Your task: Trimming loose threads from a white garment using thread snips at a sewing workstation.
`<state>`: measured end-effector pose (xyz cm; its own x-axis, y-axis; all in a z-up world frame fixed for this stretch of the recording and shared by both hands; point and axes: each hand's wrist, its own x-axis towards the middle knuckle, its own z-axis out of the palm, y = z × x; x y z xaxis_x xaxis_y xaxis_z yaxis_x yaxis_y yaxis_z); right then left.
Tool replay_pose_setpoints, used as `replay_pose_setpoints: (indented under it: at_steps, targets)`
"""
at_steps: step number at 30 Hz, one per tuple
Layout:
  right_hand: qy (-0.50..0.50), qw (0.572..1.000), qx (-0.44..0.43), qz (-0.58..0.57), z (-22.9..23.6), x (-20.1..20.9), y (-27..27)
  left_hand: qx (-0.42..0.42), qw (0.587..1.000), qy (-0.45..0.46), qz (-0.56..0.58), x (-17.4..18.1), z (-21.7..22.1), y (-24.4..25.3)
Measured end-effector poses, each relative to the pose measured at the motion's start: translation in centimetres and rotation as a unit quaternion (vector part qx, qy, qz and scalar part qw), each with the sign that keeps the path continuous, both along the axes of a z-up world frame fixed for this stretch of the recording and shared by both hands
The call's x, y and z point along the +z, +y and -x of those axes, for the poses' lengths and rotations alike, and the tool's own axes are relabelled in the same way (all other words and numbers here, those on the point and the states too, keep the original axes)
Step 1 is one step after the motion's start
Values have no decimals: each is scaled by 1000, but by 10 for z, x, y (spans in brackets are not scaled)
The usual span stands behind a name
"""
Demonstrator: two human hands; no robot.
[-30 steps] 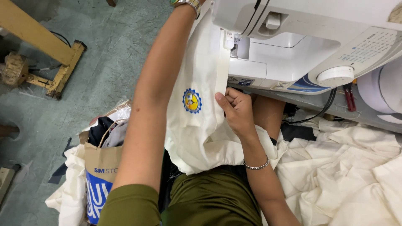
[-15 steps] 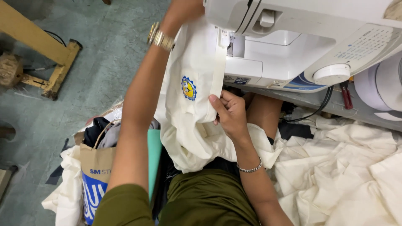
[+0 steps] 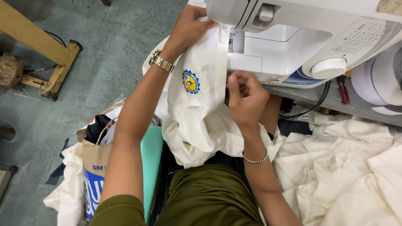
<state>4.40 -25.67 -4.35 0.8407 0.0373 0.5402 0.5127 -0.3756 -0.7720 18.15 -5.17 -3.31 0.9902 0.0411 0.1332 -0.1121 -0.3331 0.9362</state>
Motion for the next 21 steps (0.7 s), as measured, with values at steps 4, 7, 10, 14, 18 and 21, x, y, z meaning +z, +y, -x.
replay_pose_setpoints:
  at_steps: [4, 7, 10, 14, 18, 21]
  targets:
    - [-165, 982, -50, 80, -34, 26, -8, 20, 999, -36, 18, -1, -3, -2]
    - [-47, 995, 11, 88, -61, 36, -14, 33, 995, -97, 10, -14, -13, -1]
    - [7, 993, 16, 113, -75, 36, -22, 38, 995, -90, 27, -9, -12, -3]
    - [-8, 987, 26, 156, -81, 38, -18, 67, 976, -206, -34, -24, -29, 5]
    - [30, 971, -26, 235, -86, 33, -17, 80, 984, -160, -13, -31, -37, 5]
    - [46, 963, -34, 264, -90, 29, -20, 81, 984, -155, -21, -30, -41, 4]
